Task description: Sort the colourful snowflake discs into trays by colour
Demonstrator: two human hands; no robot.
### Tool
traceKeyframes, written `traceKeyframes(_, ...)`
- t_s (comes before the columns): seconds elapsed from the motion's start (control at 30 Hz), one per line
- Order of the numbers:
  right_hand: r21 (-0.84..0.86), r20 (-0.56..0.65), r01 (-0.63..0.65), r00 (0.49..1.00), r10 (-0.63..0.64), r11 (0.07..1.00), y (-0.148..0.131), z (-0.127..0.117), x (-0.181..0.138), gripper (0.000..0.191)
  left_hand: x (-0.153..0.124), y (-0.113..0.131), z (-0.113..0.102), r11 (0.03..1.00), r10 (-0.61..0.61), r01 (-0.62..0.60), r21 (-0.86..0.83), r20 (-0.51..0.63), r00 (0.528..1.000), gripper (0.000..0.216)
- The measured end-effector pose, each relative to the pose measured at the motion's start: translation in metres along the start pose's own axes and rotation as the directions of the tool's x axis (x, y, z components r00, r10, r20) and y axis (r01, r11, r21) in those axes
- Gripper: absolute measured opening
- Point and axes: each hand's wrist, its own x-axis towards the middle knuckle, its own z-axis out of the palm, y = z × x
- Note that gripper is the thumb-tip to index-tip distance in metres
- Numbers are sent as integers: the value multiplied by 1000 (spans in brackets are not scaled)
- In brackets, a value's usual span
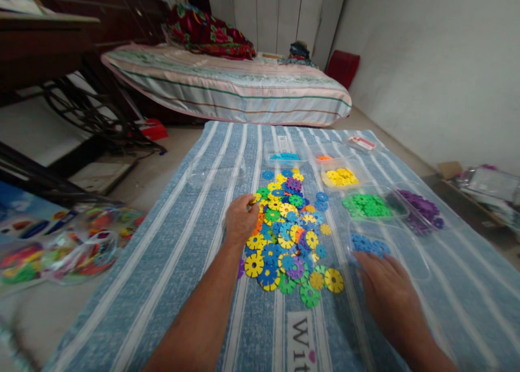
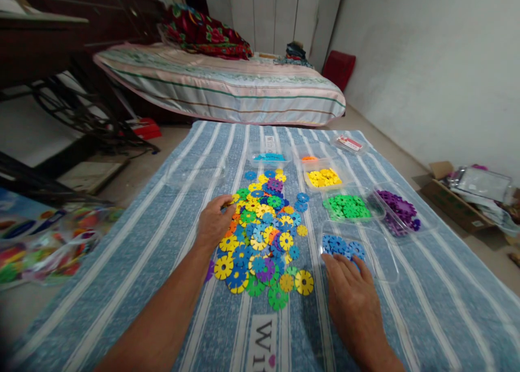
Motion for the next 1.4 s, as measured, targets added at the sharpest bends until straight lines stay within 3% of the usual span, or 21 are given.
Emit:
traceKeyframes(0.33, -53, 67, -53, 996, 57, 997, 40, -16, -17, 24, 0, -1, 1, 1000, 3, -3, 7, -1, 1000, 22)
traceKeyframes(0.43, -60, 3, -79, 997, 79, 995, 28, -20, -15, 23, 0, -1, 1, 1000, 9, -9, 11, 3, 1000, 23)
traceKeyframes(0.57, 115, -100, 26, 995, -14, 993, -13, -15, -7, 20, 1, 0, 0, 1000, 3, -3, 3, 12, 1000, 23)
traceKeyframes(0.7, 86, 75, -39, 997, 33, 996, -44, 6, -4, 24, 1, -1, -1, 1000, 5, -5, 2, 6, 1000, 23)
traceKeyframes(0.87, 44, 229, -147, 964, 133, 988, -43, 22, -2, 24, 1, -2, -1, 1000, 5, -6, 2, 17, 1000, 25)
traceKeyframes(1.03, 184, 343, -226, 927, 153, 957, -38, 12, 3, 12, 2, -3, -1, 1000, -5, 5, 6, -1, 1000, 25)
traceKeyframes(1.13, 275, 407, -229, 908, 103, 934, -31, 1, 21, 20, 2, -3, -2, 1000, 3, -3, 0, -2, 1000, 24)
traceKeyframes(1.2, 275, 336, -193, 937, 94, 942, -19, -6, 44, 22, 2, -2, -2, 1000, 7, -7, -2, 0, 1000, 24)
traceKeyframes(1.3, 169, 34, -142, 990, 138, 975, 11, -15, 90, 23, 2, -2, -2, 1000, 4, -4, -1, -2, 1000, 24)
traceKeyframes(1.4, 85, -266, -218, 936, 232, 972, 35, -22, 126, 21, 2, -2, -3, 1000, 2, -2, -2, 0, 1000, 23)
